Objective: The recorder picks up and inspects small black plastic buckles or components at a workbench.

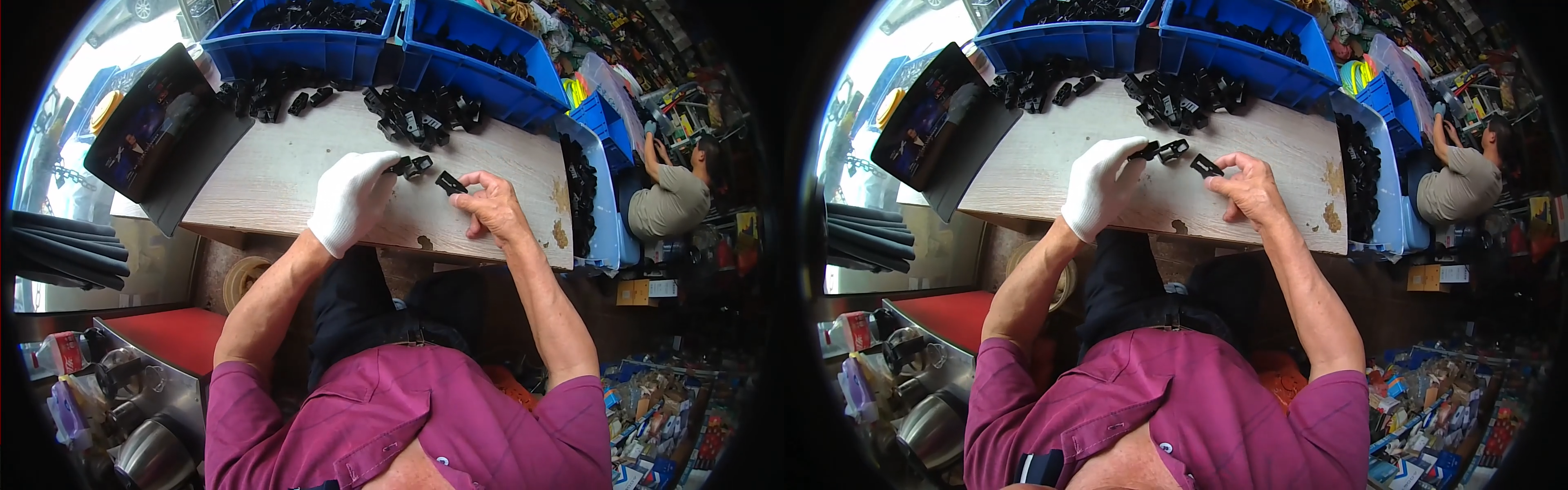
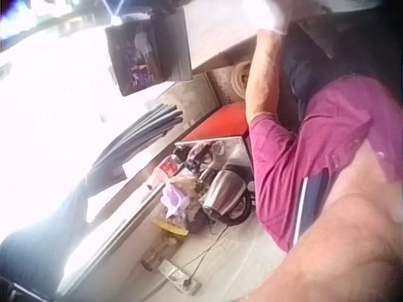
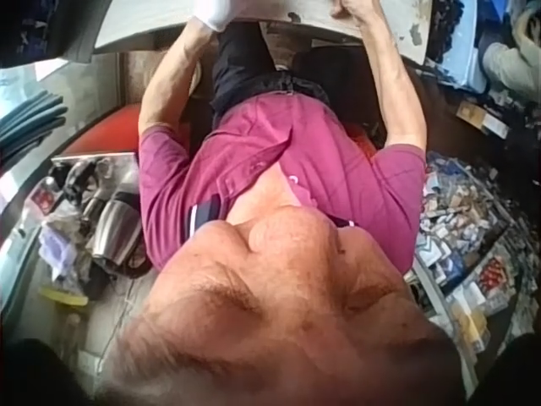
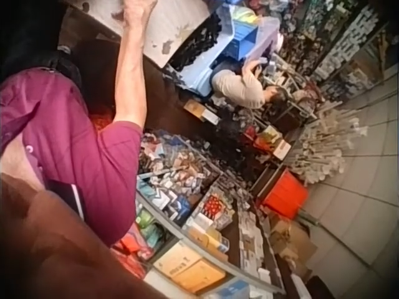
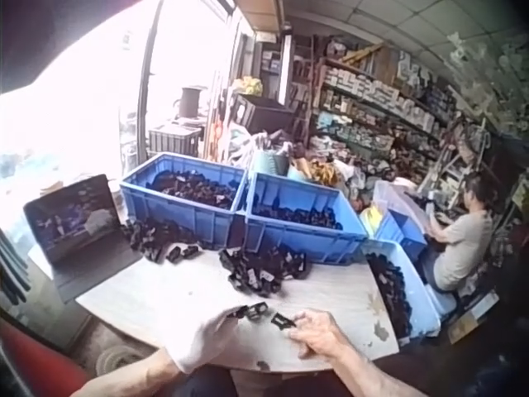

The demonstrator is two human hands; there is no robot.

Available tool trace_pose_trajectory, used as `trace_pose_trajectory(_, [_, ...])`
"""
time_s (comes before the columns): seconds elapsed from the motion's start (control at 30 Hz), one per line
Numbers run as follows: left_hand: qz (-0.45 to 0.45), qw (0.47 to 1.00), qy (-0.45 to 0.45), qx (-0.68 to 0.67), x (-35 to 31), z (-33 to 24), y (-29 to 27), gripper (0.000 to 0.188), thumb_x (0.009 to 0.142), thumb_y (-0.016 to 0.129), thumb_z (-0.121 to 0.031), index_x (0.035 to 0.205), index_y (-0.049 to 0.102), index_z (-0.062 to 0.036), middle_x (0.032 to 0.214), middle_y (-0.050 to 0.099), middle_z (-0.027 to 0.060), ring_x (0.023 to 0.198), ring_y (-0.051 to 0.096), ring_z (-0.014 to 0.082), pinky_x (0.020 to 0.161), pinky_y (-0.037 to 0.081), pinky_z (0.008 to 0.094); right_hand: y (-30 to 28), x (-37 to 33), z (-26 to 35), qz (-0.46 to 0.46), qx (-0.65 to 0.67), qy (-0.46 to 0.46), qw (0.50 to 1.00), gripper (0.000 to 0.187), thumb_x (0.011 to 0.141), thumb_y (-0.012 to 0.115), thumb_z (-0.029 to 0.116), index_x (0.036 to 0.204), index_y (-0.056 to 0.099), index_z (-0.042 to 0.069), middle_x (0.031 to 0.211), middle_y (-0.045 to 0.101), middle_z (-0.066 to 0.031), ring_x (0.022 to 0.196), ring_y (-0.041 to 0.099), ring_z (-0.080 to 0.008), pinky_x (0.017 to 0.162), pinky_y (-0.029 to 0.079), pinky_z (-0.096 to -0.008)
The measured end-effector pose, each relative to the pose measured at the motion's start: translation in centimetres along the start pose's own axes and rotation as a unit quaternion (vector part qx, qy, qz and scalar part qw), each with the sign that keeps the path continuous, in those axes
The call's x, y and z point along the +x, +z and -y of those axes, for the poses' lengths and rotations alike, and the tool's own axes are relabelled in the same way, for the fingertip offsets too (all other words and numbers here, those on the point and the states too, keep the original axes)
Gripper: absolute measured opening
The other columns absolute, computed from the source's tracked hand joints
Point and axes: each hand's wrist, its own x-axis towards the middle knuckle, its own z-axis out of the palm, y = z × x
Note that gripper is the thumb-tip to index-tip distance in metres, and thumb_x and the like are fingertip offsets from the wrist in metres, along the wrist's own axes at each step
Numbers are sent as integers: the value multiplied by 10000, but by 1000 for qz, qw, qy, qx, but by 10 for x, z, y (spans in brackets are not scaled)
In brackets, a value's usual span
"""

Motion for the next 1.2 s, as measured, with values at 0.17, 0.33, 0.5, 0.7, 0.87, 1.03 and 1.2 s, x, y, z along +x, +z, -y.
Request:
trace_pose_trajectory(0.17, [135, 989, 44, 42, 4, -13, 28, 271, 879, 694, -61, 1148, 719, -89, 1089, 739, 94, 989, 687, 317, 857, 569, 392, 20, -7, 7, 54, -39, 13, 998, 304, 825, 773, 62, 1109, 685, -3, 566, 536, 13, 381, 476, -103, 359, 428, -298])
trace_pose_trajectory(0.33, [185, 978, 90, 39, 6, -3, 38, 257, 866, 693, -71, 1119, 720, -104, 1036, 727, 71, 961, 686, 306, 825, 567, 393, 20, -7, 3, 51, -36, -6, 998, 269, 816, 731, 27, 1084, 708, 5, 566, 543, 15, 395, 481, -88, 364, 436, -283])
trace_pose_trajectory(0.5, [175, 976, 126, -12, 9, 5, 42, 282, 870, 692, -74, 1147, 732, -113, 1046, 737, 66, 941, 691, 301, 829, 565, 389, 20, -8, 0, 37, -50, -20, 998, 266, 818, 728, 28, 1083, 711, 10, 537, 544, 16, 389, 486, -89, 373, 433, -278])
trace_pose_trajectory(0.7, [188, 970, 157, -1, 7, 8, 46, 331, 824, 733, -113, 1155, 726, -115, 1062, 729, 57, 972, 677, 298, 844, 564, 393, 24, -11, 2, 26, -57, -25, 998, 277, 815, 718, 25, 1091, 715, 9, 519, 542, 14, 385, 492, -89, 375, 428, -278])
trace_pose_trajectory(0.87, [211, 961, 168, 56, 2, -4, 38, 453, 745, 781, -191, 1182, 684, -124, 1060, 691, 35, 969, 655, 290, 820, 544, 410, 24, -11, 1, 26, -58, -22, 998, 281, 814, 711, 17, 1094, 716, 5, 528, 535, 17, 385, 482, -86, 368, 428, -280])
trace_pose_trajectory(1.03, [219, 955, 161, 121, -3, -9, 34, 562, 673, 864, -325, 1161, 656, -138, 1062, 650, 25, 1034, 633, 276, 765, 505, 429, 25, -10, 1, 28, -60, -29, 997, 257, 813, 731, 26, 1068, 718, 7, 539, 514, 29, 387, 452, -81, 363, 426, -274])
trace_pose_trajectory(1.2, [167, 977, 117, 63, 0, -12, 29, 442, 711, 770, -118, 1142, 670, -111, 1053, 663, 55, 968, 641, 315, 812, 529, 436, 23, -10, 0, 31, -56, -25, 998, 285, 826, 782, 71, 1075, 679, -20, 551, 519, 18, 392, 456, -84, 362, 424, -268])
